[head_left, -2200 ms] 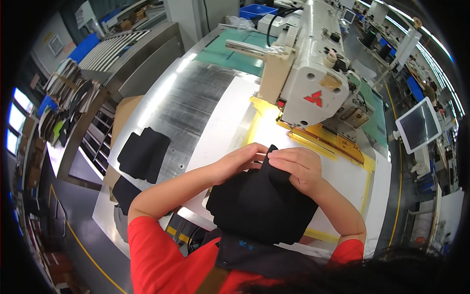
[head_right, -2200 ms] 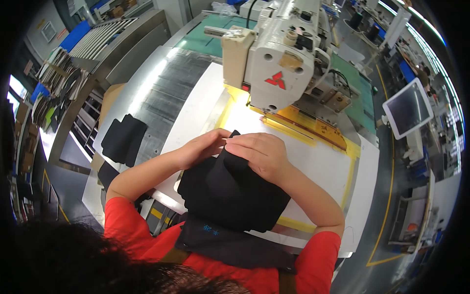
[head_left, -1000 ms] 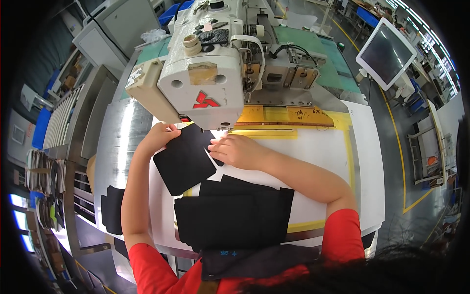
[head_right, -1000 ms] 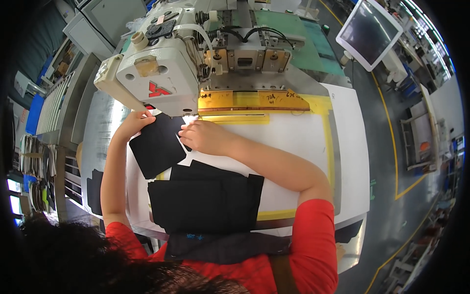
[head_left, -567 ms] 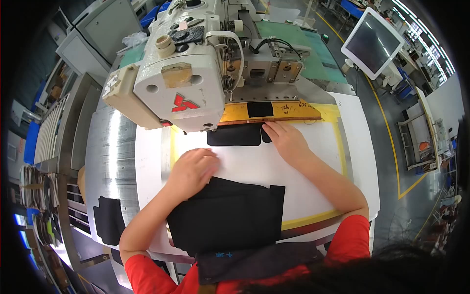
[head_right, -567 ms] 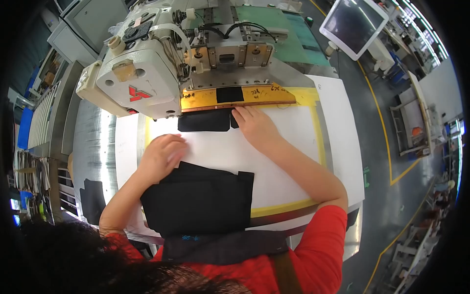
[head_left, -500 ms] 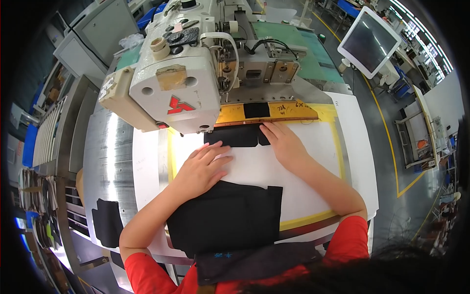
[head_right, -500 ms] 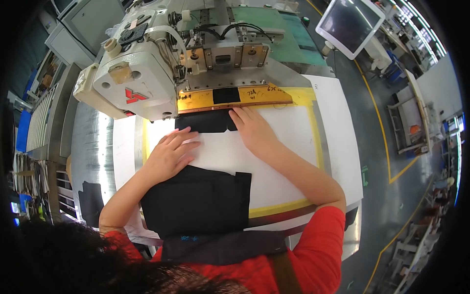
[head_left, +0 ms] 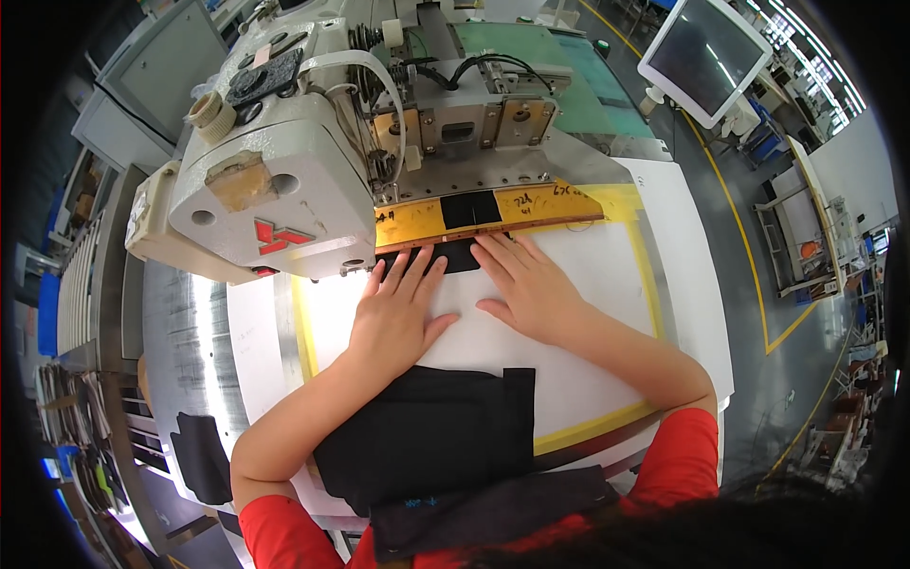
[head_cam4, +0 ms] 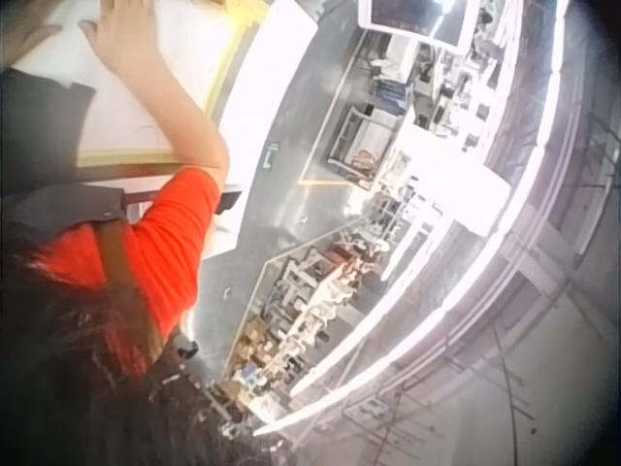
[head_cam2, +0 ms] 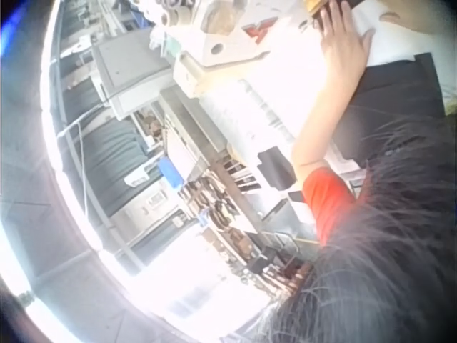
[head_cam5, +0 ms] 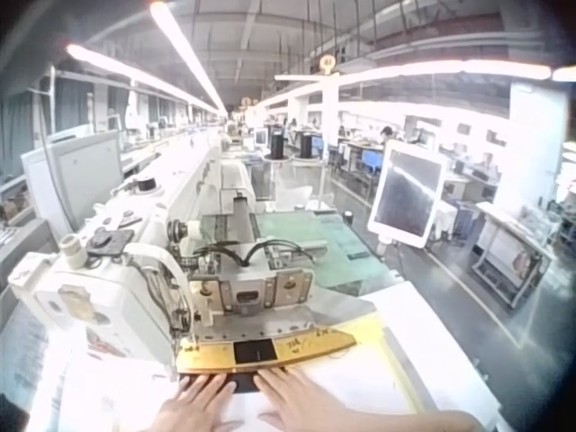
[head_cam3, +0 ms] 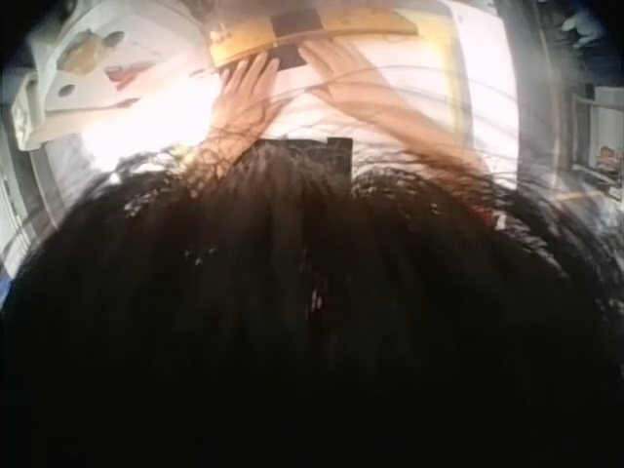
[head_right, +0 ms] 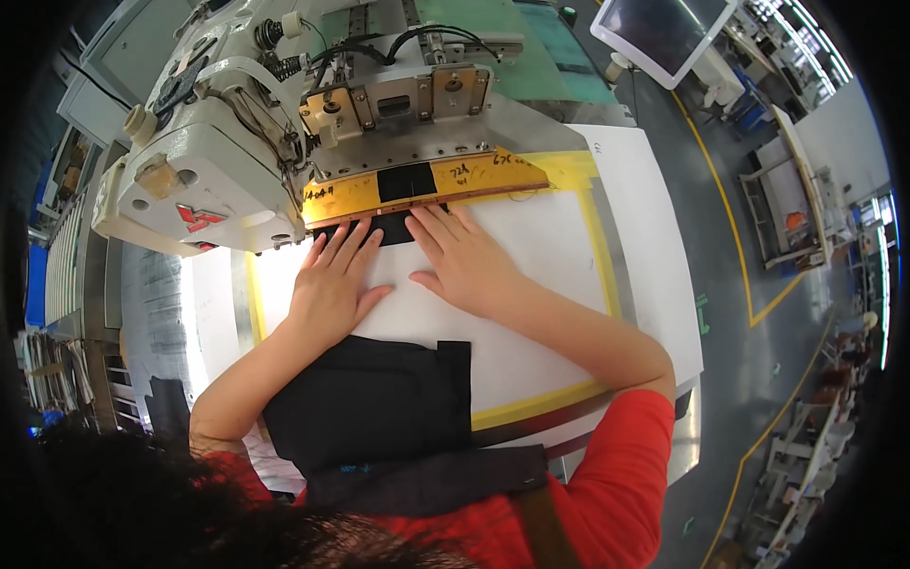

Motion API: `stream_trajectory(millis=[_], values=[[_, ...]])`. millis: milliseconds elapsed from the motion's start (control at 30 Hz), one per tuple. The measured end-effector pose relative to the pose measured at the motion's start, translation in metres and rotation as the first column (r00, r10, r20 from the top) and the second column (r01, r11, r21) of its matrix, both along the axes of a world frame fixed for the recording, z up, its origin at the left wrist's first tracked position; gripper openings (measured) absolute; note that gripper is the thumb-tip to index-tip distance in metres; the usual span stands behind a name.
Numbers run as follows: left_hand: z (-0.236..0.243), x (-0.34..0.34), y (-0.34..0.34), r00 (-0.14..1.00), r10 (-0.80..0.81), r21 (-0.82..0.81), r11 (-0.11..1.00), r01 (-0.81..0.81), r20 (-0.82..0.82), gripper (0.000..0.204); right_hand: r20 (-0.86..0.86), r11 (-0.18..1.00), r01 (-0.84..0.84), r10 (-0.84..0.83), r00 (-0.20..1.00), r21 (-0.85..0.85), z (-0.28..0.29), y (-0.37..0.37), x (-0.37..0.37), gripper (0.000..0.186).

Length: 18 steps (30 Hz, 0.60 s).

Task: Using an industrial sewing machine to sew fabric parts.

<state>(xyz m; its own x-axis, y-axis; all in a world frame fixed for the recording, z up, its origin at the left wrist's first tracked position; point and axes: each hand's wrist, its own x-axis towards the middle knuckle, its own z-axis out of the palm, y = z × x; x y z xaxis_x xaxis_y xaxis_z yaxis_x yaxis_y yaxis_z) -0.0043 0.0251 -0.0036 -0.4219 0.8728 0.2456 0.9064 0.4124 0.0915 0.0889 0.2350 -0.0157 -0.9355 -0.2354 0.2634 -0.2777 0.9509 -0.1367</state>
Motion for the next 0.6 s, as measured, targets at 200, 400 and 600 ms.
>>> stream_trajectory(millis=[200, 400, 600], values=[[0.004, -0.002, 0.004, 0.998, 0.034, 0.027, 0.999, -0.035, 0.044, 0.064, 0.019, 0.999, -0.010, 0.011, 1.000, -0.050, 0.002, -0.008, 0.007, 0.069], [0.003, -0.007, -0.017, 0.996, -0.064, 0.064, 0.996, 0.060, 0.061, 0.064, 0.007, 0.997, 0.016, -0.016, 1.000, -0.073, 0.000, -0.003, 0.007, 0.066], [0.007, -0.007, -0.012, 0.998, -0.042, 0.037, 0.999, 0.039, 0.057, 0.065, 0.012, 0.997, 0.057, -0.056, 0.998, -0.052, -0.001, -0.001, 0.010, 0.061]])
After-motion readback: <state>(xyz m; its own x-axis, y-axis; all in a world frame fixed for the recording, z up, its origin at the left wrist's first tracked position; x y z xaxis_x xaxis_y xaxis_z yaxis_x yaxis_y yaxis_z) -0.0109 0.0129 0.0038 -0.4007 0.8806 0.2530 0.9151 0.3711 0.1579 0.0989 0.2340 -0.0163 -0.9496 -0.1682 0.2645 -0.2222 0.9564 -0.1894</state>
